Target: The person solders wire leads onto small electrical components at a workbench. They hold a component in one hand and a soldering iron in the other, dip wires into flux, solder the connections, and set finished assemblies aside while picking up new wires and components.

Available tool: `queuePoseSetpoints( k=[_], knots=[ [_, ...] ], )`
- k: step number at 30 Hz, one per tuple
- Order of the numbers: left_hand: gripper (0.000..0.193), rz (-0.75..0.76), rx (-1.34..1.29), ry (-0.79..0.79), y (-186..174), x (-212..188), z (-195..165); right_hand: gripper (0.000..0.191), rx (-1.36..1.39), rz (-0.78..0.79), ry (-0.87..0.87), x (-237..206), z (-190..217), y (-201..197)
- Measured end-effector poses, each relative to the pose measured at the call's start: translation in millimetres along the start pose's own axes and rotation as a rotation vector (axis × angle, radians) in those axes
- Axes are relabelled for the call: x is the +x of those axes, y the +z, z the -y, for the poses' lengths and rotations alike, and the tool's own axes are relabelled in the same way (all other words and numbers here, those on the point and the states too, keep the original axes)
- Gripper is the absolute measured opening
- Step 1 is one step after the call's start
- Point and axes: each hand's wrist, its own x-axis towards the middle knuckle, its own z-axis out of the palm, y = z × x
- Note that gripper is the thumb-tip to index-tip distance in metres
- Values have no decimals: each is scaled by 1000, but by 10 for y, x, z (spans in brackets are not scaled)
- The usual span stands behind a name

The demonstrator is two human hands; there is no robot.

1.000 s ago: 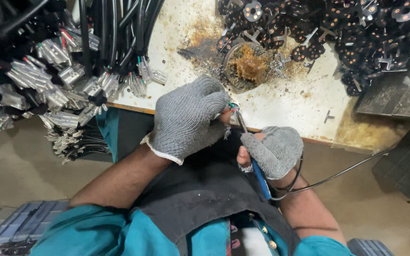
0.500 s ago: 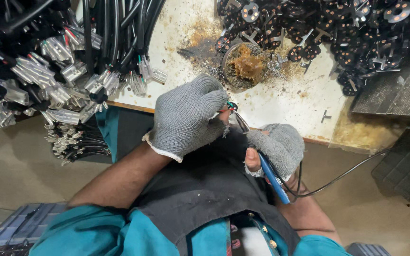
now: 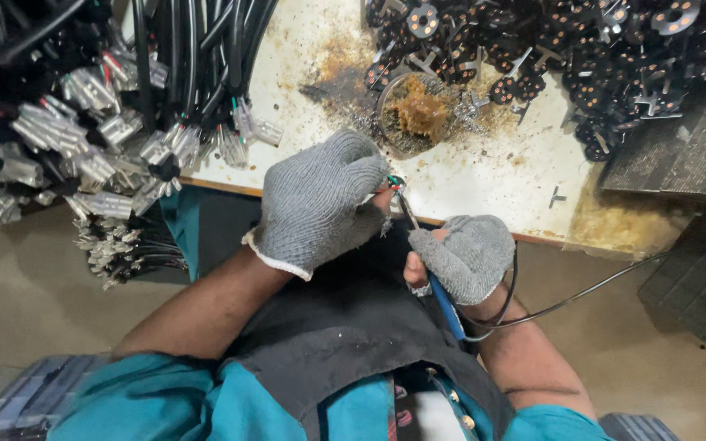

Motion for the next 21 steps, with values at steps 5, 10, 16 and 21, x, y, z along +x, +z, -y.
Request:
queuePoseSetpoints(
  k=[5,10,16,21],
  knots=[
    [19,-13,-4,-1,11,-7,4,25,-74,-29,-89,71,-45,-7],
    [22,9,-3,0,15,-7,23,22,-97,-72,-60,89,-45,12],
    [18,7,28,-20,40,21,6,15,85,-183,-7,59,-4,-16],
    [14,18,35,-51,38,39,4,48,565,-549,463,268,242,-47]
  ],
)
